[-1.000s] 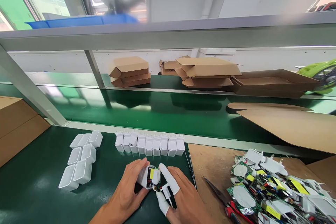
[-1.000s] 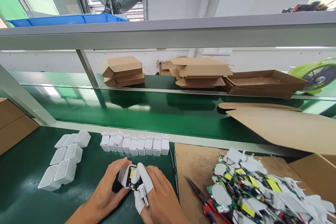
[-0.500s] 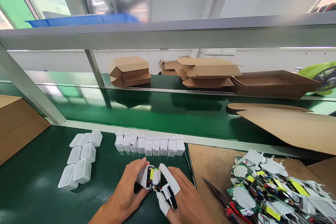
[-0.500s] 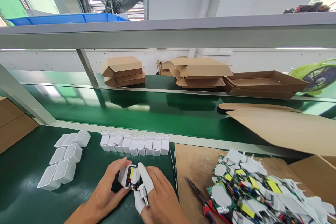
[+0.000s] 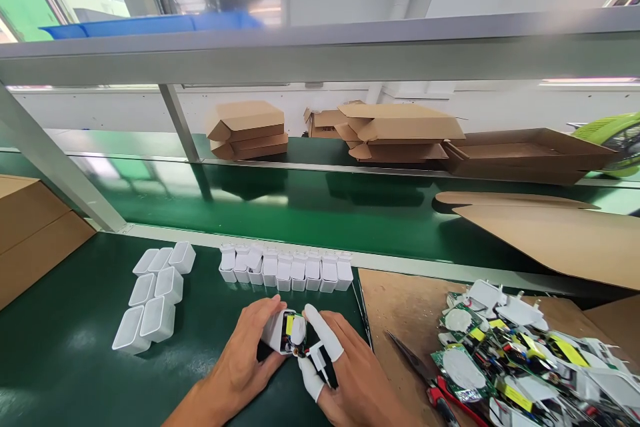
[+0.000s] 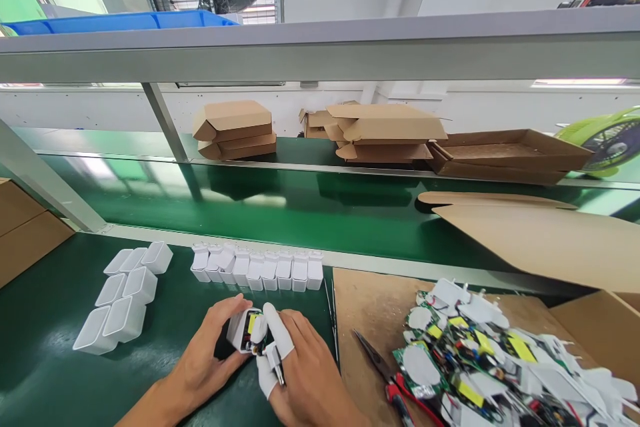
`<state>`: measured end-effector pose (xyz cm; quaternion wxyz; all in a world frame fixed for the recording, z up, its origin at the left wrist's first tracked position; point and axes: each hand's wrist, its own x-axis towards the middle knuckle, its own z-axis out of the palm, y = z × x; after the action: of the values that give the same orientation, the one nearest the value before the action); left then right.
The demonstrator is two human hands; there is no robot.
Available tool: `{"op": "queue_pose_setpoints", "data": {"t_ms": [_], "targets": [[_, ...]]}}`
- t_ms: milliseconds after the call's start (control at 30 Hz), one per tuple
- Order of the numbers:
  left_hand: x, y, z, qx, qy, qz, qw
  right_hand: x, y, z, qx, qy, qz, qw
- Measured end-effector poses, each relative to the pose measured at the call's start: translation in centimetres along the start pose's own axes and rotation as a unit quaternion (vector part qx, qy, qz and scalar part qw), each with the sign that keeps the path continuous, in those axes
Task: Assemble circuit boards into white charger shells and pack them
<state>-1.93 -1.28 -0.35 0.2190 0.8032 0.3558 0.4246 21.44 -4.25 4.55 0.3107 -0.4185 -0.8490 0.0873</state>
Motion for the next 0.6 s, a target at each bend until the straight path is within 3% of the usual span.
{"op": "queue_pose_setpoints", "data": {"t_ms": [167, 267, 367, 467, 600], "targets": [[-0.1, 0.3, 0.1, -0.009, -0.003, -0.003, 1.000, 0.0, -0.2, 0.4, 0.017, -0.021, 0.013, 1.000], [-0.2, 0.4, 0.2, -0.049, -0.047, -0.020, 0.997, 0.3, -0.5, 0.2, 0.026, -0.022, 0.025, 0.999], [-0.2, 0.2, 0.2, -0.139, -0.093, -0.086, 0.982, 0.5, -0.4, -0.4, 0.081, -0.002, 0.048, 0.996], [0.1, 0.0, 0.0, -0.225, -0.074, -0.157, 0.959, 0.2, 0.4, -0.4, 0.125, 0.018, 0.060, 0.990], [1.1, 0.4, -0.7, -0.318, -0.028, -0.158, 0.934, -0.2, 1.8, 1.1, 0.107, 0.002, 0.035, 0.994]]}}
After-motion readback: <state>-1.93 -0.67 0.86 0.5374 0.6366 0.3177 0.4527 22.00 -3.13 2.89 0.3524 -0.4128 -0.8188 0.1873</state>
